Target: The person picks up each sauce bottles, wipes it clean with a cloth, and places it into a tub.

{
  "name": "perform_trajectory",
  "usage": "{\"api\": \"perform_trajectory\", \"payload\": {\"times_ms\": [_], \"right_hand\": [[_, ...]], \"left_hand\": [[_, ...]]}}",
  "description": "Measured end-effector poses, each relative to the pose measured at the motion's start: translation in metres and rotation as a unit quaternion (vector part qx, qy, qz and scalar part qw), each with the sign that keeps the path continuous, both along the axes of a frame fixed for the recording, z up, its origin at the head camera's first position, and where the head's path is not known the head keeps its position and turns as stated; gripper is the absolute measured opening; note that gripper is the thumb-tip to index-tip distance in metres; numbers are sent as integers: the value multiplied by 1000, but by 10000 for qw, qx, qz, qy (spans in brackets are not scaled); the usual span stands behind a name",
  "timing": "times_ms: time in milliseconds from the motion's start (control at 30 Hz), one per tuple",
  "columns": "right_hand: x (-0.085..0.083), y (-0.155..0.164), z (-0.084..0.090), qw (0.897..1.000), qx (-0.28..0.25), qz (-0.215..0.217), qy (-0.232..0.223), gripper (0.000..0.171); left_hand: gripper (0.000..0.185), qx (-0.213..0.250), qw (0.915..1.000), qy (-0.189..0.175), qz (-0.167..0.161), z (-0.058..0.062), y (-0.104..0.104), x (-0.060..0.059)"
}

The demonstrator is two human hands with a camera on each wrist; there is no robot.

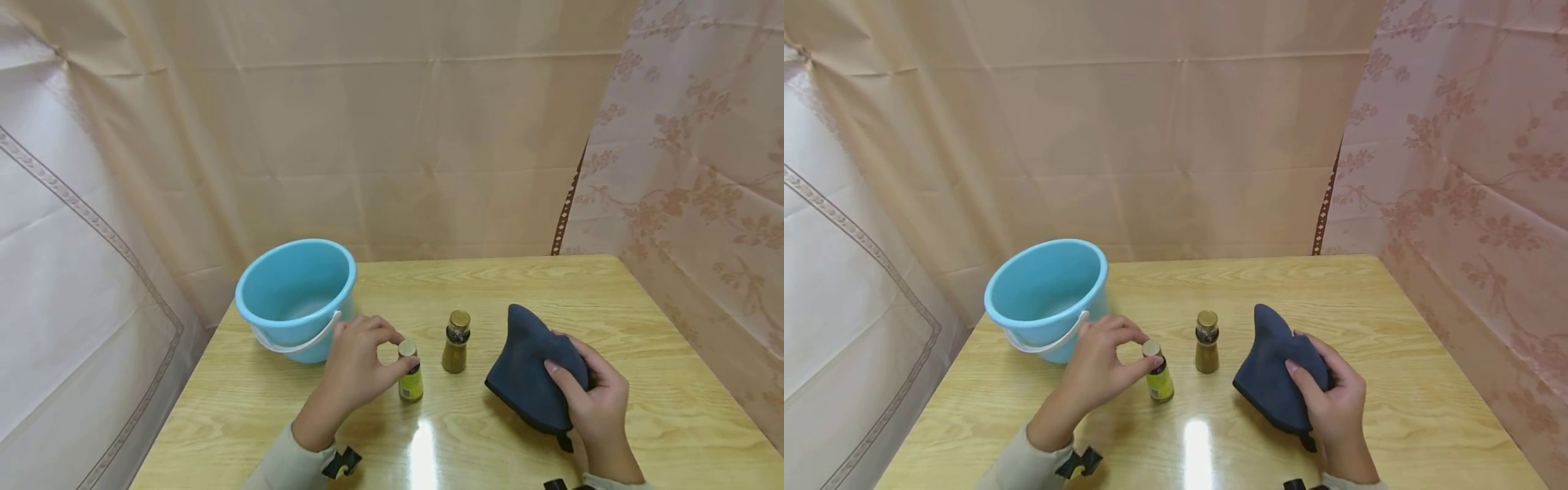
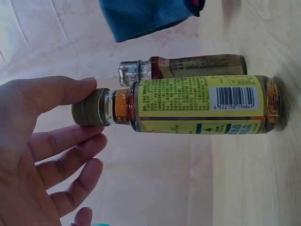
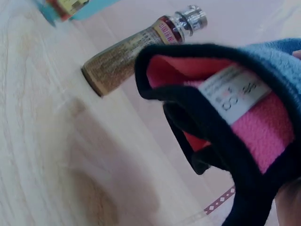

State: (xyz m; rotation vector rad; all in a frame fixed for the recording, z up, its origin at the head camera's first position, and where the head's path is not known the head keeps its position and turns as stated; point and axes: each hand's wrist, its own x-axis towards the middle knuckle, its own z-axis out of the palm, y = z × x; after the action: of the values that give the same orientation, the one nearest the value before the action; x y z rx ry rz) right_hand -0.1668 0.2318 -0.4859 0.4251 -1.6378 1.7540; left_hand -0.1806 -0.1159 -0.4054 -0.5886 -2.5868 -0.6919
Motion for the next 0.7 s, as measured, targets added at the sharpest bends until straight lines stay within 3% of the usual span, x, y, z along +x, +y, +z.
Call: {"api": "perform_trajectory", "payload": {"times_ms": [267,400,700], "right_hand": [[2,0,1,9919,271,-1133,-505,44],[2,-1,4,9895,-279,-1133,-854,47],[-1,0,4,9871,210,-1413,-723,49]], "left_hand": [[27,269,9993,165,-203,20,-2,5],[27,341,9984,329,-309,34,-7,6],[30,181,9981,535,-255,71,-17,5]]}}
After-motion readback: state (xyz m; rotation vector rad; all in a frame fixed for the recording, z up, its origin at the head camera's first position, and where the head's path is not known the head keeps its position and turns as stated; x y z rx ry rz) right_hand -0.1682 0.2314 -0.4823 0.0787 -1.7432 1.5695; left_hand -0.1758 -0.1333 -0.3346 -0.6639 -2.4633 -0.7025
